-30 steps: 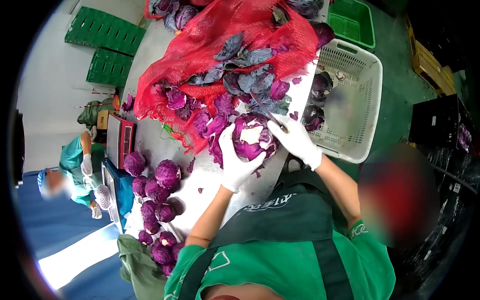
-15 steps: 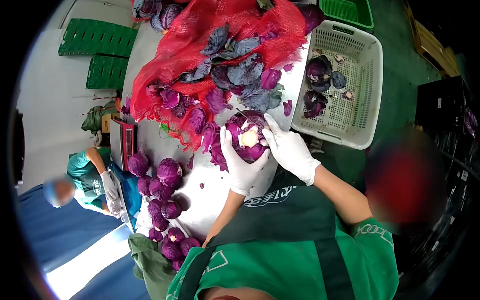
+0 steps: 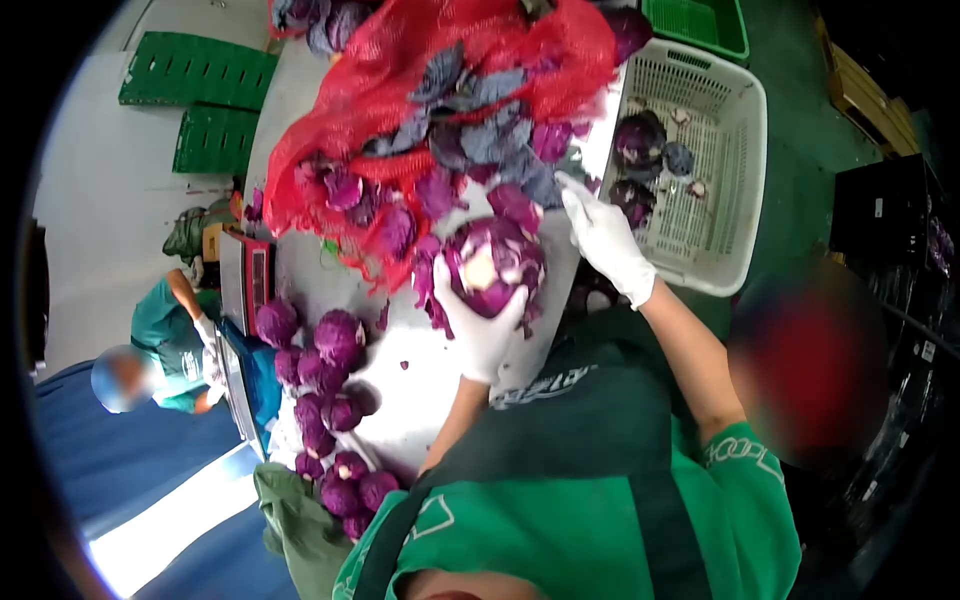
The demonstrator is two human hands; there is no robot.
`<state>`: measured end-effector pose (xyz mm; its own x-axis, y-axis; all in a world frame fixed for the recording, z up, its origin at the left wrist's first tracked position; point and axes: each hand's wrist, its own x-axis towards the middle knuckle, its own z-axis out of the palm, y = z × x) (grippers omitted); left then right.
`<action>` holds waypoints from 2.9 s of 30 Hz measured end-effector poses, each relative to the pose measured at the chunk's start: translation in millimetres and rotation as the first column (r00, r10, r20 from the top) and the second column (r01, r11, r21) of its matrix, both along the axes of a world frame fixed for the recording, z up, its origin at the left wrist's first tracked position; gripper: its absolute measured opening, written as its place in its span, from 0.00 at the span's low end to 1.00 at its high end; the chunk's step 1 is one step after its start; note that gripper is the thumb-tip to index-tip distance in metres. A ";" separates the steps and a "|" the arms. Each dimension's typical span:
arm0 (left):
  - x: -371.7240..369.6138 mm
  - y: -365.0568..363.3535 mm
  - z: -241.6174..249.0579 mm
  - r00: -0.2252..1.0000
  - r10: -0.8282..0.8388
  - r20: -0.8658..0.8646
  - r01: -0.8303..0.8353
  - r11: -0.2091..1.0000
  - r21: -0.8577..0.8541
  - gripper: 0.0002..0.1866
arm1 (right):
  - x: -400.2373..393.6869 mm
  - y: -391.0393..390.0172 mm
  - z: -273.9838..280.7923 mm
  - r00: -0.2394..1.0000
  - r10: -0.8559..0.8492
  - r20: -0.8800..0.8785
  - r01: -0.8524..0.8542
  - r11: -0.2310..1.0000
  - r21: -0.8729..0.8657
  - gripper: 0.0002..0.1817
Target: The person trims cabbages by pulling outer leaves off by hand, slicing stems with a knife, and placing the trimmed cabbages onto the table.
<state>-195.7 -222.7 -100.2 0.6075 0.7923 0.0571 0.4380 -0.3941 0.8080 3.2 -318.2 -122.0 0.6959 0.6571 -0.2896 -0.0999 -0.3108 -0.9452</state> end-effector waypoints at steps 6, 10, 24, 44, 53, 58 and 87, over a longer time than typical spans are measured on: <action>3.2 -1.6 4.6 1.000 0.020 0.019 -0.020 1.000 0.011 0.62 | -53.7 -8.2 34.2 0.901 -0.011 0.434 -0.053 0.989 0.135 0.23; 7.6 1.0 12.6 0.995 -0.032 -0.093 0.045 0.989 0.142 0.64 | -51.6 -9.5 42.4 0.813 0.298 0.500 -0.278 0.953 -0.117 0.31; 8.1 18.8 17.9 0.983 -0.104 -0.154 0.127 0.982 0.142 0.62 | 0.4 1.0 2.8 0.793 -0.027 0.608 0.045 0.999 -0.014 0.07; 16.9 8.0 18.6 0.990 -0.032 -0.138 0.057 0.981 0.185 0.61 | -30.8 -62.1 66.7 0.853 0.400 0.335 -0.336 0.912 -0.233 0.15; 18.9 4.4 15.4 0.991 0.001 -0.130 0.027 0.976 0.218 0.59 | 12.0 -69.4 -7.4 0.935 0.118 0.334 -0.023 0.961 -0.274 0.21; 22.3 1.2 18.0 0.990 -0.019 -0.140 0.048 0.977 0.208 0.61 | -23.3 -7.6 45.4 0.893 0.178 0.414 -0.117 0.979 -0.169 0.41; 5.4 35.7 -15.3 0.939 0.149 0.311 -0.063 0.961 -0.270 0.49 | 45.3 56.8 1.0 0.888 0.227 0.399 -0.189 0.973 -0.133 0.19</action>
